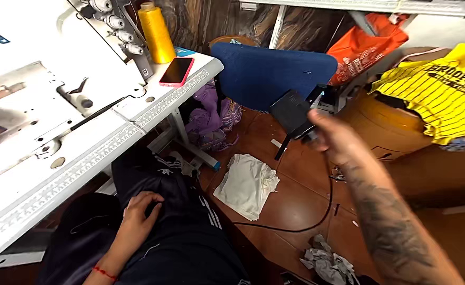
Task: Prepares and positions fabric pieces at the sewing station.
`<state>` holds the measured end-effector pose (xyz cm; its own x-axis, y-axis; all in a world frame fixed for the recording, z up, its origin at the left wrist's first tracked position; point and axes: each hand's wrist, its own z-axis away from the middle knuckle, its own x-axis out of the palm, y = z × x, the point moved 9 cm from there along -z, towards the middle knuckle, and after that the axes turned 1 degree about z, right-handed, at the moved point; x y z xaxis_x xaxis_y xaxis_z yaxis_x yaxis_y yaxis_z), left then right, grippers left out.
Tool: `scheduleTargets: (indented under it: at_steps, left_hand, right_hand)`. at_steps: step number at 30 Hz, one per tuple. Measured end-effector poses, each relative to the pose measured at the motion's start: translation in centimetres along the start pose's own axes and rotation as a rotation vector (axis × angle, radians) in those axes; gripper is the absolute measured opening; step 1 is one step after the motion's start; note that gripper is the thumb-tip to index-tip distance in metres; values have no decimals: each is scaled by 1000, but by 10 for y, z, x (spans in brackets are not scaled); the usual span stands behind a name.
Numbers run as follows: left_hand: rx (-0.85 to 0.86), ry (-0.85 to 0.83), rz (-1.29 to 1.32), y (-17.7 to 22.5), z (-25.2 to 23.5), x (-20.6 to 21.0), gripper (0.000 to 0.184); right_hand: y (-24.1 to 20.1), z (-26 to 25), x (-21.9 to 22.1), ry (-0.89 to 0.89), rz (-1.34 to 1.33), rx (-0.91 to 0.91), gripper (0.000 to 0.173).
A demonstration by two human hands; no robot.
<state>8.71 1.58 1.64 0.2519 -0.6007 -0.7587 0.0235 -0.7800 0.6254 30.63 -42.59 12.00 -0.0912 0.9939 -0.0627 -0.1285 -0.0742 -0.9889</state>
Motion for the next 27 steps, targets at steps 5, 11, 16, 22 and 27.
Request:
scheduleTargets:
  at_steps: [5,11,16,22,27]
  left_hand:
    - [-48,-48,22,0,-6,0,25]
    - [-113,-104,33,0,-6,1,25]
    - [-127,-151,46,2,-7,5,25]
    - [-161,-199,62,8,-11,8,26]
    - [-140,-215,74,14,-6,8,25]
  right_hand:
    - [49,22,127,-420,-7,178,39]
    - [61,39,179,-594,-98,230,38]
    - [58,54,186,-644,-60,195,37]
    - [60,56,191,-643,50,109,32]
    - [71,60,210,-723,126,102,28]
